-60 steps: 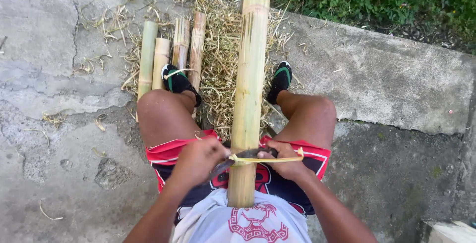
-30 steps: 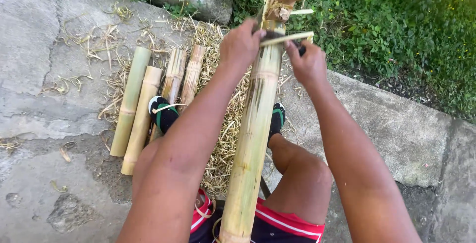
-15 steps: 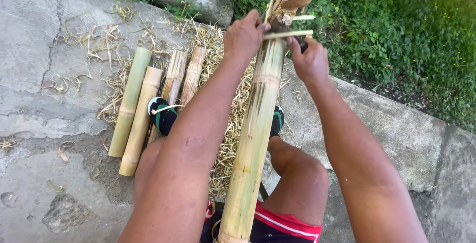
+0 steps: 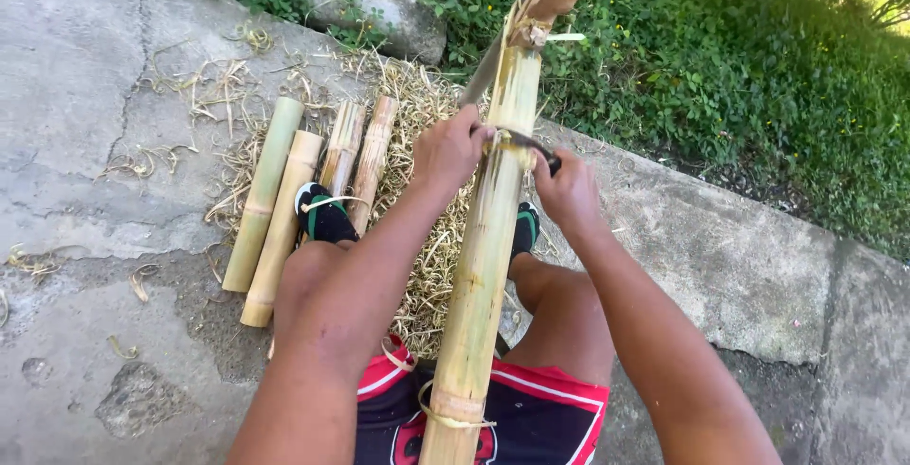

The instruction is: Peeling or shaving the outer skin of a bamboo pole using a curved blade or sickle.

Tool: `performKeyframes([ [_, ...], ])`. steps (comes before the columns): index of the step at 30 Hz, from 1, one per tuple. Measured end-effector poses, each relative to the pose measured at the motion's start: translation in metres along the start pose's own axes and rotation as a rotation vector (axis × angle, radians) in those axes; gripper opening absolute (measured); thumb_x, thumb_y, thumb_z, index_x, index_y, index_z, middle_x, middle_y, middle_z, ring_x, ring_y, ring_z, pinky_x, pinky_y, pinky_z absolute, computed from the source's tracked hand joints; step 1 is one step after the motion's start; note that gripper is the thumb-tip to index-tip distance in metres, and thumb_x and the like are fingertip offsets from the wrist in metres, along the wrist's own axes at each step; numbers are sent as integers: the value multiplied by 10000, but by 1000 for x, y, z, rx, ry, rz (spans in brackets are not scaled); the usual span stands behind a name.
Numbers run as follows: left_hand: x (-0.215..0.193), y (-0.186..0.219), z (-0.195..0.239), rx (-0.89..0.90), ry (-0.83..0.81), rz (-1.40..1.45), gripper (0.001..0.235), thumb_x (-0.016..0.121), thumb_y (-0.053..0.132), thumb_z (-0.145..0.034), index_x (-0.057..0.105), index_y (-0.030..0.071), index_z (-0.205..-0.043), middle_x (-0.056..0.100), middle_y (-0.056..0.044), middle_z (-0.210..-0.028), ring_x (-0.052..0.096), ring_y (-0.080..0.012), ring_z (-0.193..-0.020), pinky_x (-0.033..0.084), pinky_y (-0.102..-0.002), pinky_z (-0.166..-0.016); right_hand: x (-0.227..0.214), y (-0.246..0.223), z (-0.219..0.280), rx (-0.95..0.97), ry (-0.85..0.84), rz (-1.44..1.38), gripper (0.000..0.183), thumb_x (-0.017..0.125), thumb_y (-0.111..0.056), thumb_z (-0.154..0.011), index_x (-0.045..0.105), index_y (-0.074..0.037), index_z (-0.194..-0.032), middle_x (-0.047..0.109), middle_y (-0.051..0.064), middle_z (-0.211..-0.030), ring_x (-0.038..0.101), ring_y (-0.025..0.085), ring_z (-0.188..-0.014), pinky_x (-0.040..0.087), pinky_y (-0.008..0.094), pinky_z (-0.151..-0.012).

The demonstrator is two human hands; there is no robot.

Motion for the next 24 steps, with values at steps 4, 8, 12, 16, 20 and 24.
performKeyframes([
  [4,-9,-4,57,95,83,22,176,603,314,-980,617,143,-941,690,-96,-728,668,-316,-662,468,-483,-568,-16,-25,51,90,-61,90,497,685,-486,-984,701,-22,-808,616,156,-557,625,346,-528,490,464,-548],
  [8,-28,1,136,68,23,28,169,586,271,-984,610,125,-903,668,-135,-649,672,-368,-602,491,-540,-550,-21,-19,115,-42,-184,53,435,622,-448,-985,702,-32,-887,619,174,-606,586,342,-505,445,486,-506],
  [12,-33,-27,245,13,-203,-91,169,623,278,-905,665,142,-814,686,-166,-693,698,-389,-676,541,-545,-642,-24,-10,200,133,-600,-8,504,639,-507,-969,720,-38,-806,673,125,-633,634,211,-552,476,428,-541],
  [16,-62,6,248,-129,-453,-47,262,648,407,-901,698,156,-844,699,-154,-726,715,-383,-704,536,-561,-660,-39,-19,202,-22,-687,-239,447,661,-492,-937,755,-60,-872,705,86,-654,644,186,-583,498,411,-521],
  [20,-33,15,149,-3,-66,-98,247,602,357,-962,629,116,-912,691,-154,-705,696,-379,-672,518,-544,-591,-11,6,117,156,-330,-198,436,638,-496,-923,663,-63,-958,578,101,-555,511,191,-508,423,392,-477],
  [24,-6,24,32,3,0,-52,172,610,309,-972,622,139,-952,691,-103,-721,684,-315,-623,495,-484,-540,4,24,18,208,-216,-222,566,591,-542,-974,579,-36,-721,534,54,-538,513,149,-421,415,355,-387],
])
Point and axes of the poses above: each hand's wrist, its own z-axis away from the middle knuckle, its own x-axis out of the palm, y = z × x, the point moved 1 cm from there along -z, towards the middle knuckle
